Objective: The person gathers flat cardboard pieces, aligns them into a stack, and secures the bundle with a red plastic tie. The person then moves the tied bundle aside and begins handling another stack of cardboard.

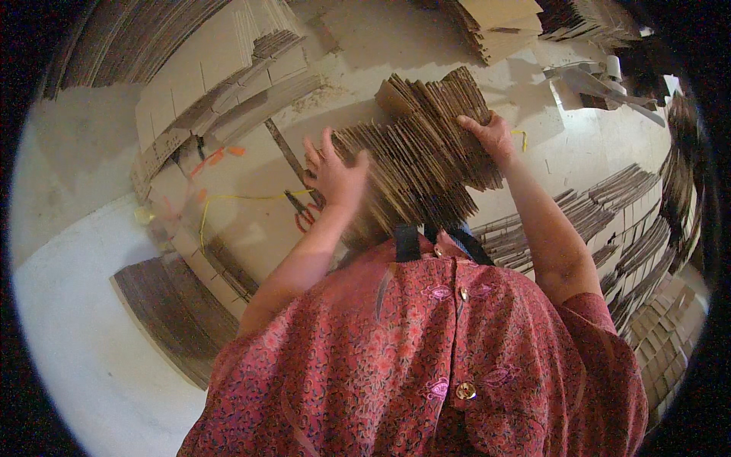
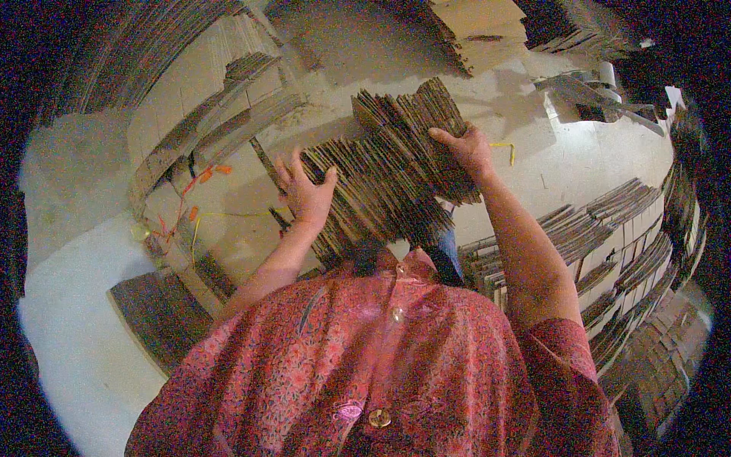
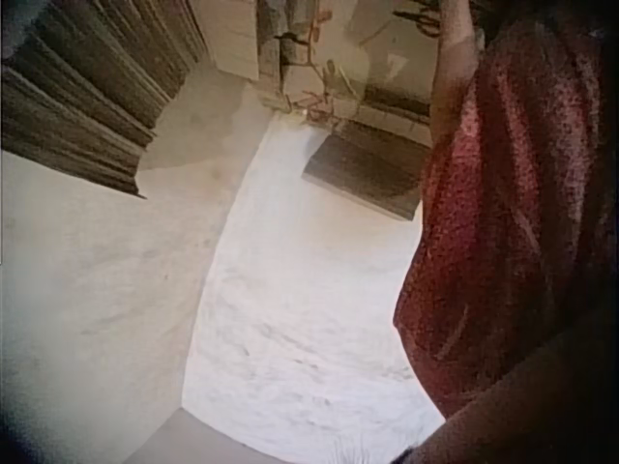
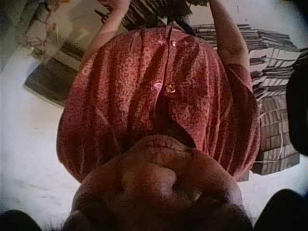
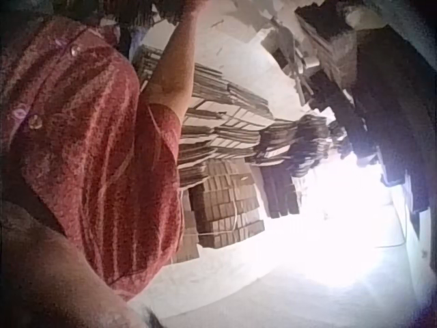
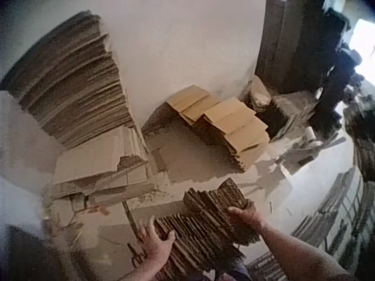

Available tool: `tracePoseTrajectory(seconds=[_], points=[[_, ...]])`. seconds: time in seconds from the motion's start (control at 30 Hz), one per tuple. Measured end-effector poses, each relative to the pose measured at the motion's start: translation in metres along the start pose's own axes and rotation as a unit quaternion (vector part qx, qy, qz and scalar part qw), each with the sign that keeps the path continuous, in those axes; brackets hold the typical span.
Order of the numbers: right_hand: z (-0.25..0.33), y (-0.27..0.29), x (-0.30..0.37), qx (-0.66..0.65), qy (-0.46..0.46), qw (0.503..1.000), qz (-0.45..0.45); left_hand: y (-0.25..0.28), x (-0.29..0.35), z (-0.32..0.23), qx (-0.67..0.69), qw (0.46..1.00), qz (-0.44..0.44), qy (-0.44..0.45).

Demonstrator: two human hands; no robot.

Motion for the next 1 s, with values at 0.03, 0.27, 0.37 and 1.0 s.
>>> tracePoseTrajectory(seconds=[0.03, 0.27, 0.37, 1.0], points=[[0.005, 0.001, 0.003, -0.002, -0.004, 1.0, -0.001, 0.003, 0.0, -0.001, 0.017, 1.0, -0.009, 0.011], [-0.007, 0.002, -0.003, -0.008, -0.009, 1.0, 0.005, 0.005, -0.007, 0.004, -0.02, 0.998, -0.001, 0.066], [0.011, 0.005, 0.004, 0.035, -0.008, 0.999, 0.004, 0.004, -0.01, 0.012, -0.035, 0.992, 0.04, 0.118], [-0.038, 0.008, -0.021, 0.051, 0.007, 0.999, -0.014, -0.028, -0.02, 0.004, 0.035, 0.969, 0.166, 0.18]])
Point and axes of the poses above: each hand's wrist, its own x-axis away from the middle knuckle, its own y-axis out of the back of the hand, z = x × y, the point moved 8 cm from there along -x, towards the middle knuckle, and after that the axes turned 7 degrees about y, right-handed, at the moved point
